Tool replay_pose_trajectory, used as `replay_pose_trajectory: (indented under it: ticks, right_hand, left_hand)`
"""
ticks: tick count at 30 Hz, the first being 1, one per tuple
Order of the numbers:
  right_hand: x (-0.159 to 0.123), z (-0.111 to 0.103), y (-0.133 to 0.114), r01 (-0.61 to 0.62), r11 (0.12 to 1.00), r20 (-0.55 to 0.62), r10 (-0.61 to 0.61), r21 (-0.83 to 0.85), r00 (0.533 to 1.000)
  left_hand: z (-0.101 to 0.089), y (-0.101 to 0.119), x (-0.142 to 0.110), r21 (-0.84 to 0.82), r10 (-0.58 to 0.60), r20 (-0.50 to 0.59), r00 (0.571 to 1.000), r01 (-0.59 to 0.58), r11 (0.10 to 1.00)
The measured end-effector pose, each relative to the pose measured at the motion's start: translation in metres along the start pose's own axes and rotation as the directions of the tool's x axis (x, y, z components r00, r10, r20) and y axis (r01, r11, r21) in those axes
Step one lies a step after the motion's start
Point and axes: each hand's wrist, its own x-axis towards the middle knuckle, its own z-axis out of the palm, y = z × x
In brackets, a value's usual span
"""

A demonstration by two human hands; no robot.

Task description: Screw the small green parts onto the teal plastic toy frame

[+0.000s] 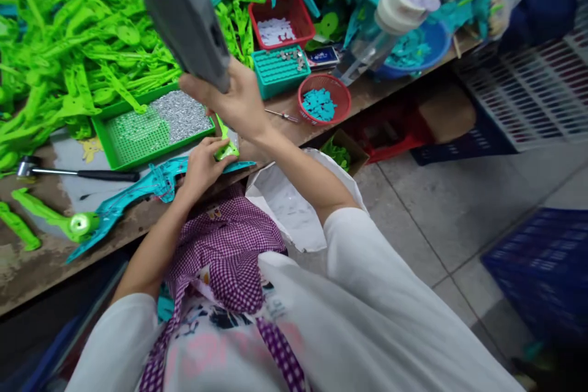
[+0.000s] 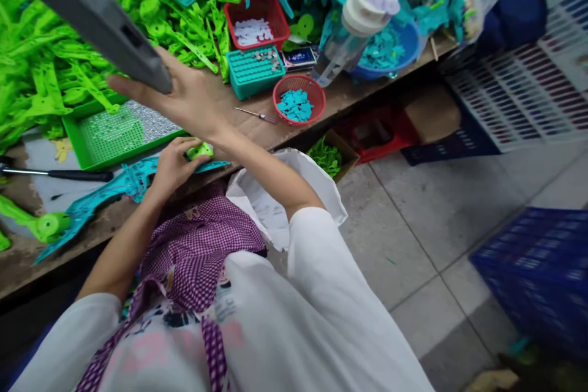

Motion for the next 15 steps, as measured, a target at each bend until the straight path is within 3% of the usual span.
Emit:
replay_pose_trajectory:
  ticks: [4, 9, 15]
  right_hand:
    - [0.013, 0.0, -0.01, 0.158, 0.985, 0.083, -0.163, 0.063, 0.983]
    - [0.025, 0.002, -0.014, 0.196, 0.979, 0.266, -0.203, 0.054, 0.942]
    - [0.034, 0.02, -0.004, 0.295, 0.955, 0.197, -0.297, 0.041, 0.934]
  left_hand:
    - [-0.005, -0.005, 0.002, -0.001, -0.009, 0.024, 1.0, 0.009, 1.0]
    - [-0.011, -0.015, 0.003, 0.032, 0.015, 0.013, 1.0, -0.015, 0.999]
    - [-0.01, -0.016, 0.008, 0.112, -0.007, 0.038, 0.999, 0.003, 0.994]
